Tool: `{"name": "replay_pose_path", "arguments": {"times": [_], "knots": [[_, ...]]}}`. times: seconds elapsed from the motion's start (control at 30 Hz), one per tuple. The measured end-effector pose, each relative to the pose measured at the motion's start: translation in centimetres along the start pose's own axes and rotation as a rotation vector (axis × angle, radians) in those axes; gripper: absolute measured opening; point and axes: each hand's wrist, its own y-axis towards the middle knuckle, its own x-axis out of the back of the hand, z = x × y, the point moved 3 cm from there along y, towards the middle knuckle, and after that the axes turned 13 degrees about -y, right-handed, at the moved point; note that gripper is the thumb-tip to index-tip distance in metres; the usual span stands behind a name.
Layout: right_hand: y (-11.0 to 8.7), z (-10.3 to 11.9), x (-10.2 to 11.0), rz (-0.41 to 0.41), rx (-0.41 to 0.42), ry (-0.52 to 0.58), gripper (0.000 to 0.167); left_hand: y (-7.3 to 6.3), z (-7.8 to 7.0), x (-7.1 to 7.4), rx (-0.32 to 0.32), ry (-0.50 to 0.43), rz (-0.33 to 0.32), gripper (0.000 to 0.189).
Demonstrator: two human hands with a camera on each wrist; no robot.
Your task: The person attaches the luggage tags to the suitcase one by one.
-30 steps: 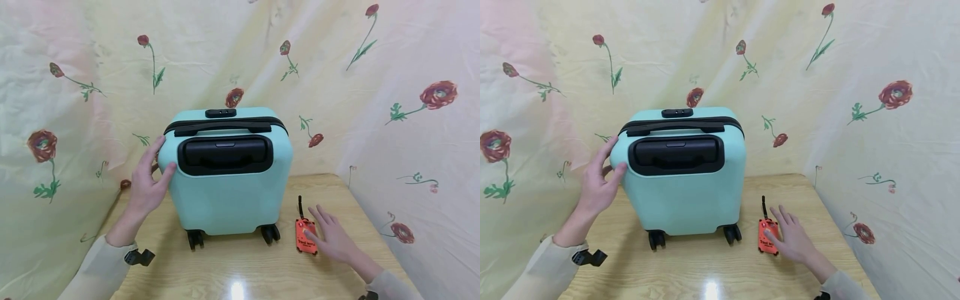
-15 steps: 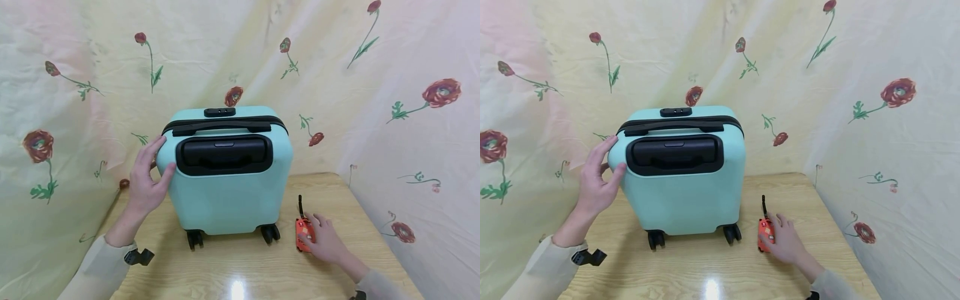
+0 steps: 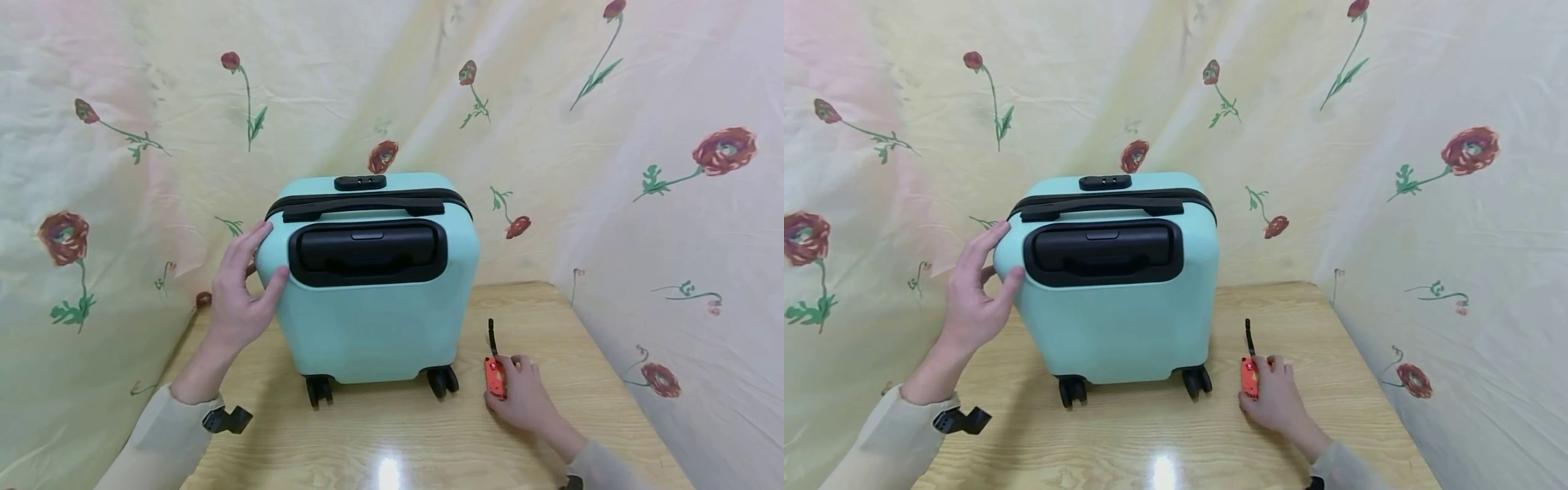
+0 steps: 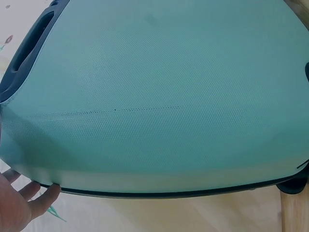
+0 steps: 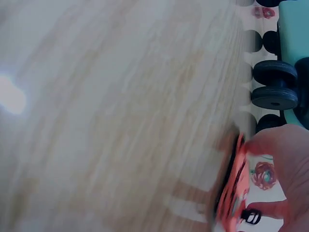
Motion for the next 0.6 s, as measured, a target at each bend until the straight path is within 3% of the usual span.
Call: {"name": "replay_pose_path", "arguments": {"times": [0.2, 0.43, 0.6], "knots": [[0.3, 0.1, 0.3, 0.008, -0.028, -0.045, 0.066, 0.0, 0.0, 0.0, -0.002, -0.002, -0.003, 0.063], [0.4, -0.2, 0.6, -0.085, -0.01, -0.014, 0.055, 0.0, 0.0, -0.1, -0.003, -0.005, -0.002, 0.064], [0.6, -1.3, 0.9, -0.144, -0.013, 0.018, 0.057, -0.1, 0.0, -0.1, -0.001, -0.004, -0.001, 0.064]]}}
